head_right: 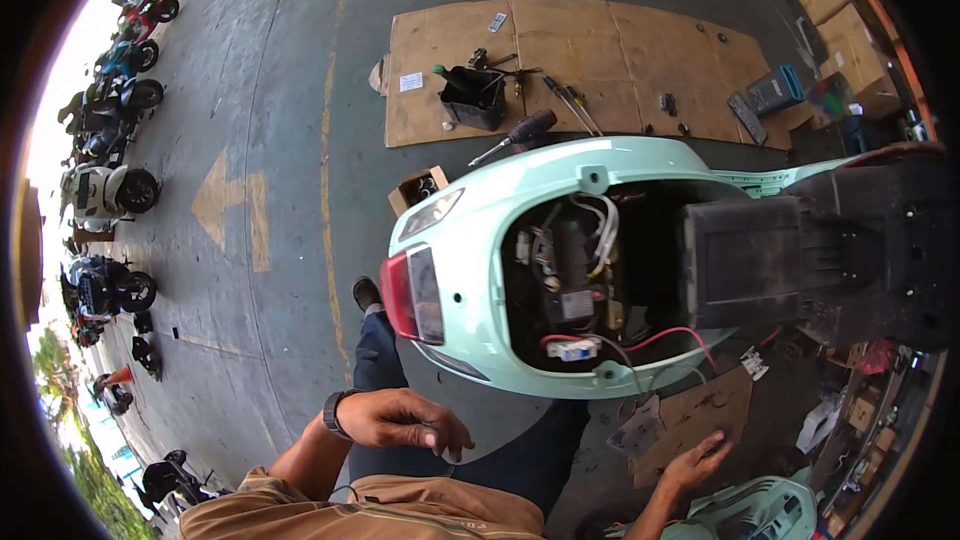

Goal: The person removes a battery and papers from a scooter storage compartment and then works on the wiring and electrical components of the scooter by hand.

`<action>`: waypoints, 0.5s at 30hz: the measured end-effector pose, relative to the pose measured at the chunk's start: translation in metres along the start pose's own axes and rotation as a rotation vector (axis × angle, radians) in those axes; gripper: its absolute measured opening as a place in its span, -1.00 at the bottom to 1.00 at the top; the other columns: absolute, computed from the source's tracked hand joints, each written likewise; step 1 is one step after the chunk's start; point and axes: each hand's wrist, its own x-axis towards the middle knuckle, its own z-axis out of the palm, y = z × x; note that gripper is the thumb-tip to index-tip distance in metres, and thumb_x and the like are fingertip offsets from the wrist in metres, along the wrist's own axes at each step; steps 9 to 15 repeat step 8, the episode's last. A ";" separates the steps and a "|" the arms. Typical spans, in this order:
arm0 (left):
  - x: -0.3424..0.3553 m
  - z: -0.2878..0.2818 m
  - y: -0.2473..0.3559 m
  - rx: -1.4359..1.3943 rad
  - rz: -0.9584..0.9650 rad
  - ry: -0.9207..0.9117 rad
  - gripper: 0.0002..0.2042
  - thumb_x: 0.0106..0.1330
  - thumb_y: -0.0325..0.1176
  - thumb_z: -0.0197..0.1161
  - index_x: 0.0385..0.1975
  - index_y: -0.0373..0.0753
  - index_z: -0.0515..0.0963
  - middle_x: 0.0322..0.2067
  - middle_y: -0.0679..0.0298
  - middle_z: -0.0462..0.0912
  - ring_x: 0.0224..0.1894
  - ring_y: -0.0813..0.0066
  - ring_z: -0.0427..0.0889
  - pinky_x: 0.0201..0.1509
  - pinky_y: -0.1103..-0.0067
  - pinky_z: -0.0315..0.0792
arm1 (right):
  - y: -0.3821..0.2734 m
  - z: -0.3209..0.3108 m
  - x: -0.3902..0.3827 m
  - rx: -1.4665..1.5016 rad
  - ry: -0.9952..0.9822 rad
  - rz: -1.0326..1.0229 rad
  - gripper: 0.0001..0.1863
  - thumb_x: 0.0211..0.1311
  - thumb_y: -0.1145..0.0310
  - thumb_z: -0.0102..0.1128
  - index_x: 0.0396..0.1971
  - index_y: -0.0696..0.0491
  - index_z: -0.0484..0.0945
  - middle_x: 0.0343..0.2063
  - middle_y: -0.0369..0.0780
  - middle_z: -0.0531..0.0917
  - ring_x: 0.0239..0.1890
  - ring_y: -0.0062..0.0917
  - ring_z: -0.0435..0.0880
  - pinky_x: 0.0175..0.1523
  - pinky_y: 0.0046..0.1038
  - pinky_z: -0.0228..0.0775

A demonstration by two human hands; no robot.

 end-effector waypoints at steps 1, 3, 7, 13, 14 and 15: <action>-0.047 -0.034 0.003 -0.018 -0.007 -0.009 -0.78 0.47 -0.35 0.07 -0.18 -0.41 0.55 -0.12 0.09 0.64 0.02 0.25 0.60 0.08 0.43 0.46 | -0.040 0.004 -0.030 -0.020 0.000 0.007 -0.41 0.48 0.01 -0.12 0.10 0.29 0.39 0.03 0.12 0.53 0.08 -0.09 0.53 0.16 -0.24 0.33; -0.141 -0.105 0.007 -0.155 -0.111 0.405 -0.85 0.39 -0.49 0.11 -0.11 -0.38 0.51 -0.12 0.06 0.63 0.04 0.23 0.59 0.14 0.42 0.43 | -0.142 0.024 -0.083 0.102 0.043 -0.002 -0.44 0.47 0.04 -0.10 0.07 0.30 0.40 0.00 0.08 0.55 0.04 -0.13 0.55 0.15 -0.26 0.33; -0.370 -0.238 -0.064 0.202 -0.474 1.235 -0.69 0.23 -0.57 0.08 -0.01 -0.34 0.51 -0.09 0.16 0.64 -0.01 0.37 0.60 0.12 0.49 0.44 | -0.347 0.105 -0.189 0.279 -0.183 -0.641 -0.61 0.42 0.20 0.04 -0.07 0.28 0.46 -0.14 -0.01 0.57 -0.08 -0.13 0.55 0.09 -0.20 0.36; -0.436 -0.256 -0.079 0.355 -0.674 1.319 -0.68 0.21 -0.51 0.12 0.00 -0.29 0.52 -0.11 0.16 0.65 0.00 0.33 0.60 0.16 0.48 0.41 | -0.380 0.116 -0.214 0.262 -0.337 -0.713 -0.61 0.42 0.22 0.07 0.00 0.25 0.45 -0.03 -0.05 0.53 0.04 -0.20 0.51 0.21 -0.24 0.29; -0.436 -0.256 -0.079 0.355 -0.674 1.319 -0.68 0.21 -0.51 0.12 0.00 -0.29 0.52 -0.11 0.16 0.65 0.00 0.33 0.60 0.16 0.48 0.41 | -0.380 0.116 -0.214 0.262 -0.337 -0.713 -0.61 0.42 0.22 0.07 0.00 0.25 0.45 -0.03 -0.05 0.53 0.04 -0.20 0.51 0.21 -0.24 0.29; -0.436 -0.256 -0.079 0.355 -0.674 1.319 -0.68 0.21 -0.51 0.12 0.00 -0.29 0.52 -0.11 0.16 0.65 0.00 0.33 0.60 0.16 0.48 0.41 | -0.380 0.116 -0.214 0.262 -0.337 -0.713 -0.61 0.42 0.22 0.07 0.00 0.25 0.45 -0.03 -0.05 0.53 0.04 -0.20 0.51 0.21 -0.24 0.29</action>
